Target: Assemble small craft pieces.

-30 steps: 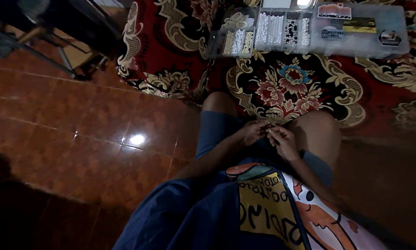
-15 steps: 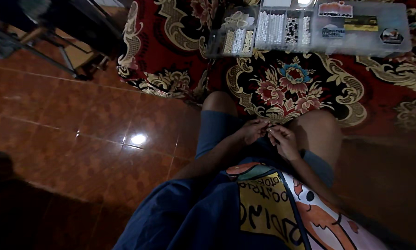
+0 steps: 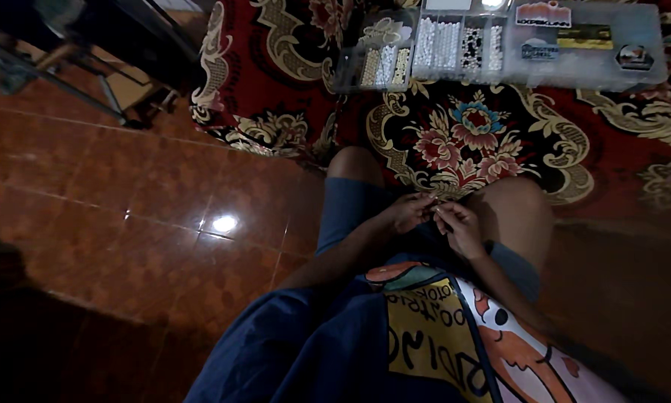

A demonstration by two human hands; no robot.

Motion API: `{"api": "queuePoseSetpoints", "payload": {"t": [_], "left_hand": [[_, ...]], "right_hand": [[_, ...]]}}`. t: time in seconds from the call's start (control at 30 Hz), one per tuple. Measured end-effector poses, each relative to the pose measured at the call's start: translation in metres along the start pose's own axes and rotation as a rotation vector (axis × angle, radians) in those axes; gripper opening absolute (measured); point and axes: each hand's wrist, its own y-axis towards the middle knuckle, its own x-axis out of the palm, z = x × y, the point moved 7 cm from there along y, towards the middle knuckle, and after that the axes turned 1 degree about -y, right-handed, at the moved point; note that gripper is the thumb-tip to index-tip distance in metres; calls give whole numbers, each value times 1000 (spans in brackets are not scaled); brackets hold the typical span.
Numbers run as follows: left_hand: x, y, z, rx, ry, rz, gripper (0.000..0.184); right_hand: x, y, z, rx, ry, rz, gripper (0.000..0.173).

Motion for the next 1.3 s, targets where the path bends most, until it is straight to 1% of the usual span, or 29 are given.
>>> {"api": "queuePoseSetpoints", "payload": {"t": [0.2,0.7,0.87,1.3], "left_hand": [[-1,1,-2,-10,4,13,24],[1,-3,3,-16,6,35,20],[0,-3,3,-16,8,42,21],[-2,-1,1,-14,34,30,20]], "right_hand": [[0,0,0,-1,10,0,17],[0,0,1,-1,0,3,17],[1,0,-2,-19,-11,-3,17],[-1,1,2,25,-21,13,16]]}}
